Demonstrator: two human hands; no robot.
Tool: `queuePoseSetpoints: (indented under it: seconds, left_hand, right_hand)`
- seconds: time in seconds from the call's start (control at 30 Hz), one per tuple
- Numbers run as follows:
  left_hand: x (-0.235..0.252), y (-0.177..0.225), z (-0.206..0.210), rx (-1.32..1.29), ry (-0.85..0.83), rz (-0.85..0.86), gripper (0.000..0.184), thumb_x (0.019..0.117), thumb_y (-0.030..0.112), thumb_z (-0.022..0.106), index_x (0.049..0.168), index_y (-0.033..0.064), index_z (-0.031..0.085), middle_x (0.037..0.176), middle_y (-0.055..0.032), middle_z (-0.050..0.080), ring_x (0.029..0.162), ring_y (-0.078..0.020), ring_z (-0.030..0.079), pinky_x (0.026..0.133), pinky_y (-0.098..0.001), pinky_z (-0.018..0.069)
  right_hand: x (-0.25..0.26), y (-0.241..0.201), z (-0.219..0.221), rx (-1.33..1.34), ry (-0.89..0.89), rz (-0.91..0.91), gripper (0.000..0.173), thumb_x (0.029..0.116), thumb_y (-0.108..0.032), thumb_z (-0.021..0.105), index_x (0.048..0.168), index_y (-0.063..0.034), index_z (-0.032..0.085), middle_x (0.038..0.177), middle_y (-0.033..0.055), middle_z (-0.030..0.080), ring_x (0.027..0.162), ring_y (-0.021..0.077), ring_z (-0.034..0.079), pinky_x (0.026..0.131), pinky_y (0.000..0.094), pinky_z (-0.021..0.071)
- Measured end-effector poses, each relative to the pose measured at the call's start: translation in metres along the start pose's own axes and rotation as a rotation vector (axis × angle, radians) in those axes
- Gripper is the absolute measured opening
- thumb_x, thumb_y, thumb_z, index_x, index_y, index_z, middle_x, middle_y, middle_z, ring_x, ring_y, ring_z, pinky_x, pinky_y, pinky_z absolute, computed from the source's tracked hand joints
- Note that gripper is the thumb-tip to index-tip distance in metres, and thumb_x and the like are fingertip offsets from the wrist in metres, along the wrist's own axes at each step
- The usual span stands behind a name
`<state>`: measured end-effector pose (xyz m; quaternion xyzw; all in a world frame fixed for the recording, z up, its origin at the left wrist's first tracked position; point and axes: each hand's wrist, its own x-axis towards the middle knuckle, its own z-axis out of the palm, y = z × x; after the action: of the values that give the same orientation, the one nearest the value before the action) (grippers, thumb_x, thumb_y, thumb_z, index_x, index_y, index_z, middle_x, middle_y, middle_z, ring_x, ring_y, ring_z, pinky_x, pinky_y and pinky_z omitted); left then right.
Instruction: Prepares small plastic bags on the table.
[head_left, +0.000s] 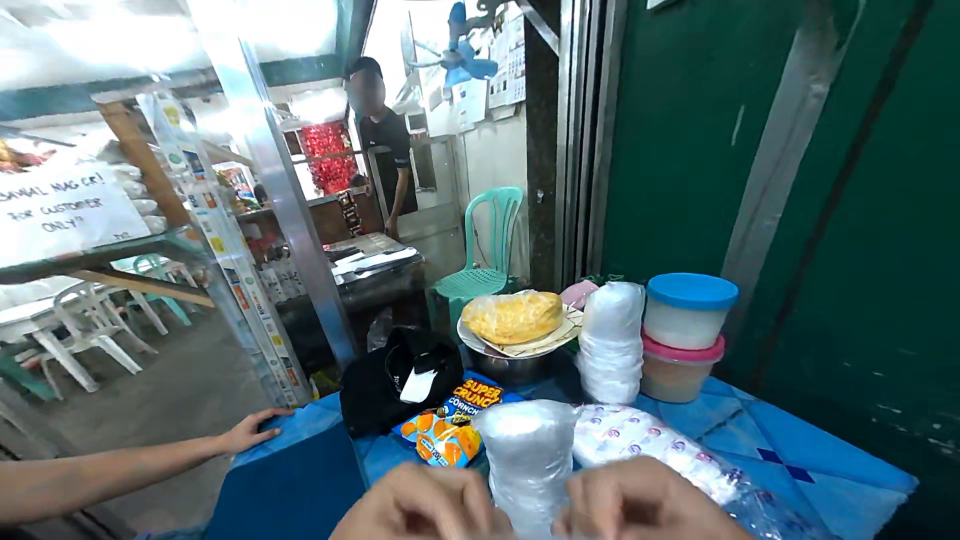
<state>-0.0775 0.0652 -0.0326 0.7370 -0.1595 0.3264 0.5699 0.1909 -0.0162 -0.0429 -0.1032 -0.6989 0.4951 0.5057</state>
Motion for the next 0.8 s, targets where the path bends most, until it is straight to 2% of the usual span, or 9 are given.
queuePoseSetpoints:
  seconds: [0.03,0.07,0.17,0.23,0.27,0.37,0.5,0.57,0.8]
  left_hand:
    - [0.008,-0.001,-0.004,-0.019,0.07,-0.059,0.023,0.1008,0.039,0.061,0.1,0.0201,0.073,0.098,0.0089,0.068,0.092,0.0,0.062,0.082,-0.0196,0.0511]
    - [0.017,-0.002,-0.005,-0.062,0.185,-0.121,0.021,0.1009,0.036,0.061,0.102,0.0198,0.074,0.1,0.008,0.069,0.093,0.0002,0.063,0.082,-0.0185,0.0521]
    - [0.044,-0.008,-0.003,-0.15,0.555,-0.328,0.017,0.1021,0.023,0.061,0.102,0.0112,0.073,0.094,-0.0018,0.074,0.084,-0.0079,0.071,0.079,-0.0273,0.0601]
    - [0.055,-0.024,-0.008,-0.183,0.661,-0.439,0.019,0.1041,0.017,0.054,0.107,0.0049,0.069,0.093,-0.008,0.074,0.081,-0.0145,0.072,0.075,-0.0328,0.0615]
    - [0.058,-0.032,-0.011,-0.187,0.692,-0.485,0.021,0.1052,0.016,0.051,0.109,0.0032,0.067,0.092,-0.0089,0.073,0.079,-0.0154,0.072,0.073,-0.0333,0.0615]
    - [0.061,-0.05,-0.013,-0.25,0.763,-0.556,0.02,0.105,0.015,0.051,0.112,0.0024,0.064,0.086,-0.0078,0.071,0.073,-0.0149,0.069,0.069,-0.0314,0.0602]
    - [0.045,-0.07,-0.005,-0.446,0.857,-0.498,0.019,0.1021,0.015,0.051,0.102,0.0064,0.067,0.074,-0.0039,0.066,0.062,-0.01,0.064,0.058,-0.0251,0.0558]
    - [0.037,-0.081,0.0,-0.517,0.902,-0.484,0.022,0.1028,0.016,0.048,0.097,0.0073,0.067,0.074,-0.0038,0.065,0.063,-0.0102,0.063,0.059,-0.0254,0.0555]
    - [0.02,-0.092,0.005,-0.56,0.932,-0.573,0.027,0.1059,0.015,0.038,0.102,0.0056,0.064,0.082,-0.0088,0.071,0.071,-0.0141,0.07,0.065,-0.0281,0.06]
  right_hand:
    - [0.01,-0.001,-0.009,0.01,0.02,0.011,0.015,0.0983,-0.032,0.066,0.103,-0.019,0.074,0.09,-0.0065,0.072,0.08,0.0042,0.069,0.075,0.0249,0.06]
    - [0.02,-0.003,-0.019,0.006,0.067,0.025,0.014,0.098,-0.029,0.067,0.103,-0.0187,0.074,0.09,-0.0065,0.072,0.078,0.0031,0.069,0.072,0.0229,0.0602]
    - [0.043,-0.015,-0.053,-0.201,0.335,0.175,0.012,0.0949,-0.027,0.071,0.098,-0.0154,0.073,0.083,-0.0036,0.07,0.073,0.0039,0.066,0.068,0.0217,0.0571]
    - [0.051,-0.016,-0.071,-0.331,0.457,0.338,0.012,0.097,-0.022,0.067,0.098,-0.011,0.071,0.085,0.0,0.069,0.074,0.0067,0.064,0.067,0.0236,0.0549]
    - [0.051,-0.012,-0.078,-0.364,0.458,0.415,0.011,0.0985,-0.019,0.064,0.101,-0.0091,0.069,0.086,0.001,0.068,0.076,0.0082,0.064,0.069,0.0262,0.055]
    - [0.041,0.007,-0.085,-0.352,0.41,0.56,0.012,0.0939,-0.015,0.063,0.103,-0.0082,0.064,0.085,0.0008,0.065,0.074,0.0093,0.063,0.068,0.0296,0.0555]
    - [0.028,0.022,-0.08,-0.202,0.408,0.609,0.011,0.0939,-0.016,0.059,0.101,-0.0105,0.064,0.081,0.0,0.064,0.07,0.0085,0.062,0.061,0.0268,0.0533]
    - [0.025,0.023,-0.078,-0.143,0.437,0.634,0.012,0.0967,-0.012,0.053,0.104,-0.0095,0.063,0.081,0.0005,0.065,0.071,0.0089,0.063,0.063,0.027,0.0544]
    - [0.026,0.017,-0.067,-0.051,0.532,0.73,0.019,0.1061,-0.011,0.044,0.106,-0.0068,0.063,0.081,0.0032,0.067,0.071,0.0098,0.066,0.066,0.0269,0.0568]
